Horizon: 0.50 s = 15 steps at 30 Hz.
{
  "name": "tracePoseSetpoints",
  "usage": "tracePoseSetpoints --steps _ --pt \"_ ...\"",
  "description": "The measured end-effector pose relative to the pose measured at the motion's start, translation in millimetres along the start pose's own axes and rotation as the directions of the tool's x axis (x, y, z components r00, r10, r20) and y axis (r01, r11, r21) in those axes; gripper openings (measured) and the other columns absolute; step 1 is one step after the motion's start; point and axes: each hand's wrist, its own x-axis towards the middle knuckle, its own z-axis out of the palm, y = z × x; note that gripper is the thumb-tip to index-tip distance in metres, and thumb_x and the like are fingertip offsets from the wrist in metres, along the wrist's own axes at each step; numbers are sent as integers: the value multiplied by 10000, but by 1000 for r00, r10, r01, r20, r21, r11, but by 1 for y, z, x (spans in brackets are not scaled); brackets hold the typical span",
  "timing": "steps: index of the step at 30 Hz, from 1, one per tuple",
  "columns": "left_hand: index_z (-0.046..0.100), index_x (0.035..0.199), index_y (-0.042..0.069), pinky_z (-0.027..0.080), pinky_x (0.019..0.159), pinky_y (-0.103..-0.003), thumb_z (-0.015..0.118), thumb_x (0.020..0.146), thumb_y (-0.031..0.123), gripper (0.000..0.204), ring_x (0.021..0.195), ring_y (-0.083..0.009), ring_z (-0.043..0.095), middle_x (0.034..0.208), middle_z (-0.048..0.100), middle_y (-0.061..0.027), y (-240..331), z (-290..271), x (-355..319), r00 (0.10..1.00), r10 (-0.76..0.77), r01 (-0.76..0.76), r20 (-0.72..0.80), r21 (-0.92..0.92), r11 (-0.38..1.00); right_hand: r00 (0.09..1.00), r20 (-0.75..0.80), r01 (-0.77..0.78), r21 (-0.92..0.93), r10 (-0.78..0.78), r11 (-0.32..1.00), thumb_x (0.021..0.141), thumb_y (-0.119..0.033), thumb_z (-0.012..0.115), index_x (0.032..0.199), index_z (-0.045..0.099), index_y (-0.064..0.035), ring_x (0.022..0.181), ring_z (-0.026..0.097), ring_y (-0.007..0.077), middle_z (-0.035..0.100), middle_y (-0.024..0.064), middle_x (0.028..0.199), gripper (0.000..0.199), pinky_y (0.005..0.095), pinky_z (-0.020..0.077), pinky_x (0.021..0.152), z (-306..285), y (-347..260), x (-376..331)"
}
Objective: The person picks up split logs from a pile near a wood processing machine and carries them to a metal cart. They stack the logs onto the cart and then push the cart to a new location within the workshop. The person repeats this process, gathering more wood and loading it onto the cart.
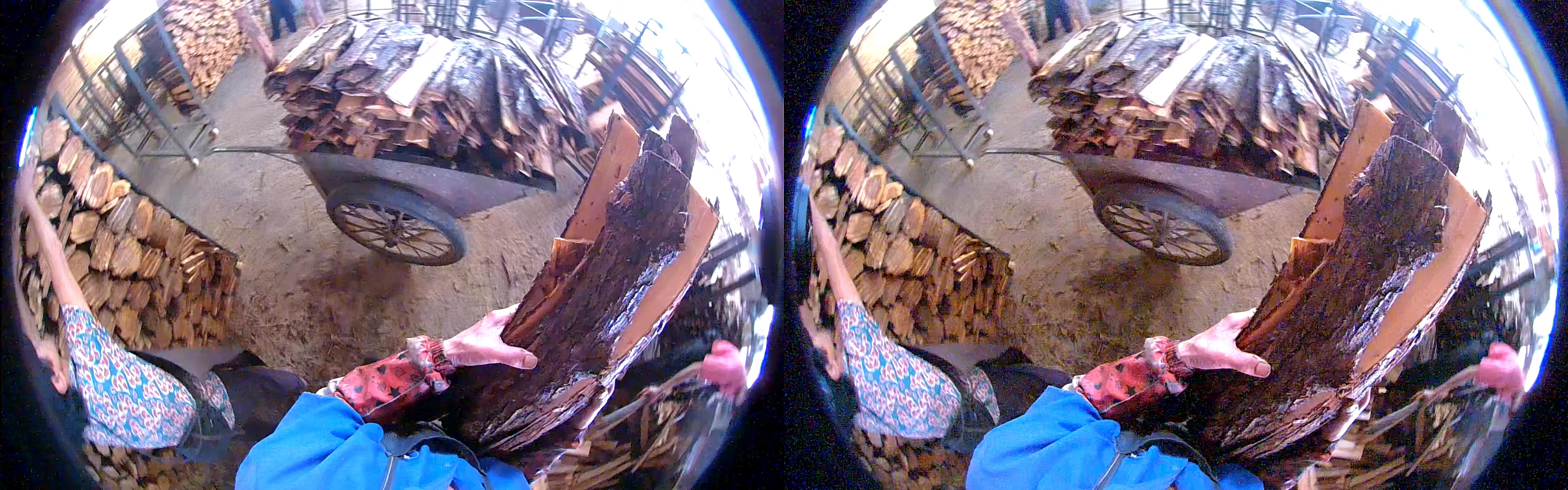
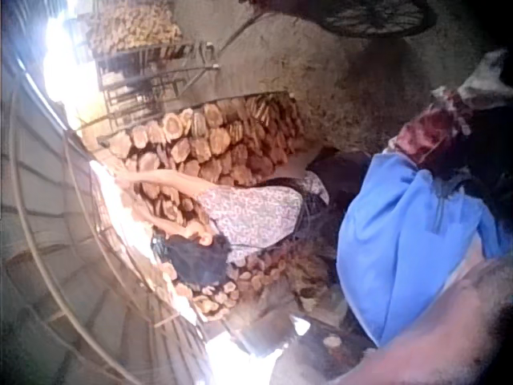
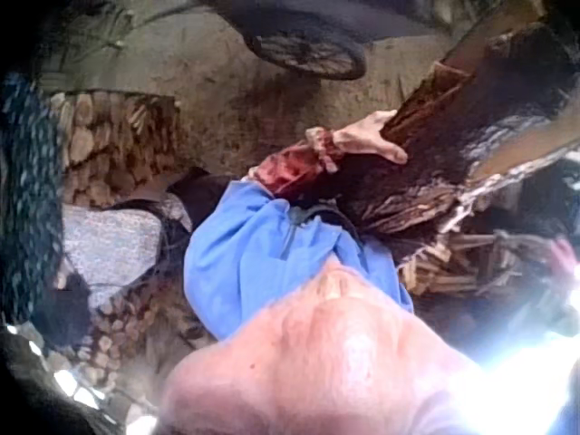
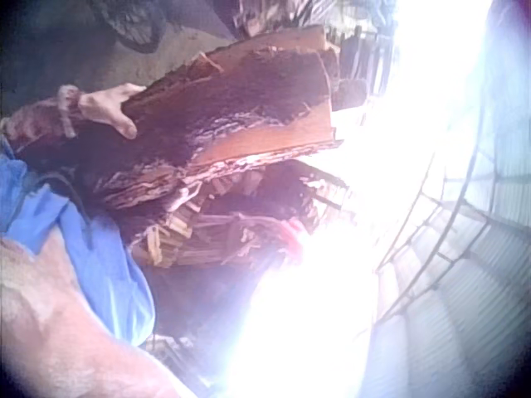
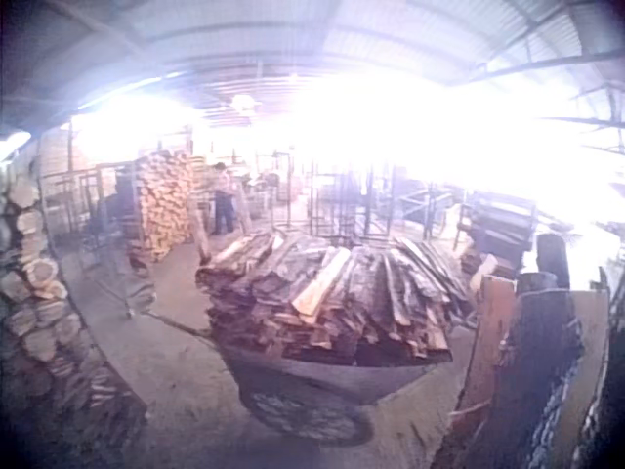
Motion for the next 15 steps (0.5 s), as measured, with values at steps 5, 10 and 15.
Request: tracePoseSetpoints --steps 5,10,15 --pt "436 1350 16 417 944 -304 841 680 279 825 1048 -135 491 1169 557 -25 46 -45 9 991 6 -3 -136 19 1000 989 147 -34 48 27 998 685 -726 656 1432 271 -34 1207 444 284 404 151 1381 1089 469 369 1026 55 23 64" --pt "444 1338 19 461 833 -285 845 678 282 815 962 -118 511 1087 565 -12 88 -121 9 967 118 -96 -225 106 990 970 231 -118 173 76 978 640 -713 711 1435 264 -29 1164 487 285 430 143 1366 1140 465 411 983 182 -6 76" --pt "412 1377 19 422 942 -305 847 685 264 853 1068 -138 495 1194 550 -26 141 -222 -1 971 115 -105 -211 60 993 972 227 -95 154 59 984 639 -683 736 1423 287 -56 1144 498 292 445 138 1341 1099 469 431 957 278 38 102"
